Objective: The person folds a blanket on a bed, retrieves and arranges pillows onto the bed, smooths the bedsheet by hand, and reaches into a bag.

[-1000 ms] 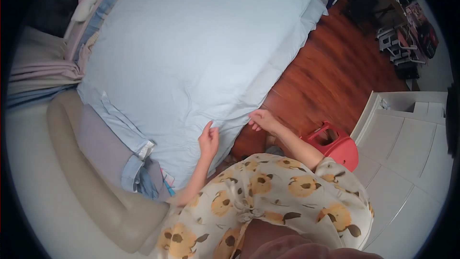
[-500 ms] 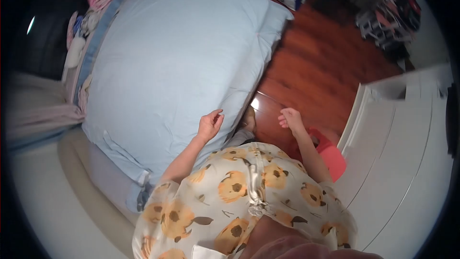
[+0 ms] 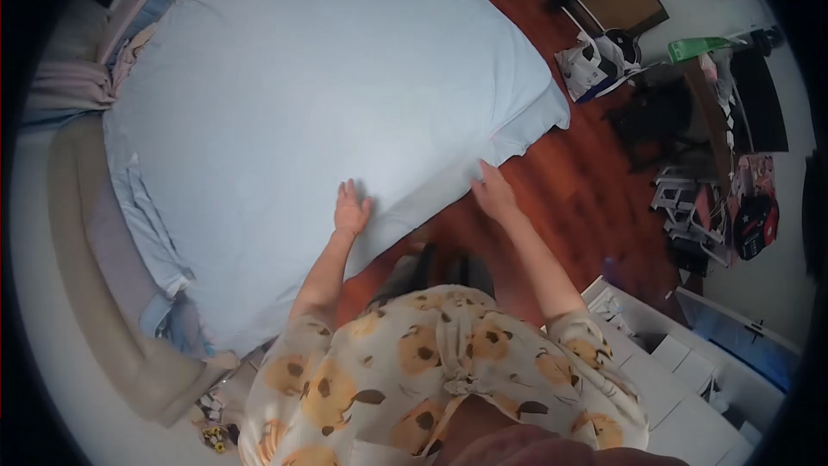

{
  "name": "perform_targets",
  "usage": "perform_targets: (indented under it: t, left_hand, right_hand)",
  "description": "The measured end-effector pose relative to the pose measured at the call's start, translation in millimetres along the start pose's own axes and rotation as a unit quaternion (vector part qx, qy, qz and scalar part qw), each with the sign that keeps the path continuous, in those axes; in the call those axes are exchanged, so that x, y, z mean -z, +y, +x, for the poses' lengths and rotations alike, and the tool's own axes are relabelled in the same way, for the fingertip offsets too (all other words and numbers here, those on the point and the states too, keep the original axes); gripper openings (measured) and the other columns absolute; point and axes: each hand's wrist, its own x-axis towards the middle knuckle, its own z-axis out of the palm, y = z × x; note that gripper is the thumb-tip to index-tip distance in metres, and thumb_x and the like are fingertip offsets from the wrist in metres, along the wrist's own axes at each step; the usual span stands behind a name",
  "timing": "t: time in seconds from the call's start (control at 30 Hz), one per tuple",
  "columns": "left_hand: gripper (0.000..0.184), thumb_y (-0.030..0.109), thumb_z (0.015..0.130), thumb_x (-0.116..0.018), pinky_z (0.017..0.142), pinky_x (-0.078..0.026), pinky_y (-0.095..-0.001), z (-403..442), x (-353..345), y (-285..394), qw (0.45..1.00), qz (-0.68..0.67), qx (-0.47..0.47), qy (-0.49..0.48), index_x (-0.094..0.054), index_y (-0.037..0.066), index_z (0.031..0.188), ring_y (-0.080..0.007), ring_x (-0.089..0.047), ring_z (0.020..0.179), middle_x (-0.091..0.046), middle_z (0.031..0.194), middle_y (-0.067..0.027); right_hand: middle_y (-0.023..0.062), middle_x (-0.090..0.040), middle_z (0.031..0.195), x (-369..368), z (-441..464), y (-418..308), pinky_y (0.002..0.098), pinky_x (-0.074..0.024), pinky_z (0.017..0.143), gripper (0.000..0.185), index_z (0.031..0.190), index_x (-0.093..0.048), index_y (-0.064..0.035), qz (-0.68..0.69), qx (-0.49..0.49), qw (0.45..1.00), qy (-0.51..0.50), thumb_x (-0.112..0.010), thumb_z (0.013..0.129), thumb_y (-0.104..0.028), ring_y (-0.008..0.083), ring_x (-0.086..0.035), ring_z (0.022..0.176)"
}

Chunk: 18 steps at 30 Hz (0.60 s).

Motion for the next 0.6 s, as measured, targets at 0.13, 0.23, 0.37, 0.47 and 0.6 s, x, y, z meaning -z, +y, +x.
perform_targets:
  t: [0.13,0.23,0.37,0.47,0.6]
  left_hand:
    - [0.068,0.031,0.088,-0.053,0.107,-0.027,-0.0471,53.3,-36.0,-6.5,0.990,0.026,0.040,0.131,-0.024,0.002,0.142,-0.0364,-0.026,0.135,-0.025,0.146,-0.0241]
    - [0.068,0.035,0.091,-0.048,0.109,-0.019,-0.0532,83.3,-63.2,1.2,0.972,0.058,0.117,0.197,-0.022,0.002,0.143,-0.0351,-0.020,0.138,-0.024,0.148,-0.0218]
    - [0.066,0.041,0.095,-0.040,0.110,-0.015,-0.0531,112.4,-130.5,-9.1,0.947,0.102,0.163,0.256,-0.020,0.002,0.145,-0.0346,-0.017,0.139,-0.020,0.150,-0.0188]
    - [0.066,0.043,0.096,-0.037,0.110,-0.015,-0.0529,126.8,-150.9,-0.6,0.928,0.147,0.214,0.269,-0.021,0.002,0.145,-0.0348,-0.017,0.139,-0.020,0.150,-0.0190]
    - [0.064,0.042,0.096,-0.037,0.109,-0.016,-0.0532,124.1,-134.0,9.5,0.934,0.116,0.195,0.275,-0.023,0.001,0.144,-0.0362,-0.018,0.139,-0.020,0.150,-0.0194]
  right_hand:
    - [0.0244,-0.050,0.127,-103.2,137.1,-11.0,0.0469,-0.0360,0.101,0.055,0.128,-0.047,0.0019,-0.070,0.252,0.962,0.078,-0.059,0.084,-0.029,0.0390,-0.045,0.120]
    - [0.0195,-0.048,0.131,-182.2,190.7,-72.1,0.0437,-0.0331,0.102,0.054,0.130,-0.049,-0.0082,-0.113,0.288,0.949,0.066,-0.059,0.083,-0.031,0.0324,-0.042,0.124]
    - [0.0145,-0.043,0.137,-225.3,238.9,-64.8,0.0490,-0.0260,0.106,0.050,0.128,-0.051,-0.0188,-0.116,0.461,0.873,-0.111,-0.059,0.082,-0.036,0.0293,-0.035,0.129]
    - [0.0102,-0.045,0.137,-181.1,313.3,38.5,0.0536,-0.0202,0.108,0.050,0.128,-0.052,-0.0240,-0.088,0.492,0.865,-0.049,-0.061,0.081,-0.039,0.0287,-0.034,0.131]
    - [0.0147,-0.052,0.127,10.6,382.1,228.7,0.0516,-0.0285,0.103,0.049,0.125,-0.055,-0.0129,-0.275,0.224,0.907,0.226,-0.062,0.081,-0.033,0.0349,-0.041,0.122]
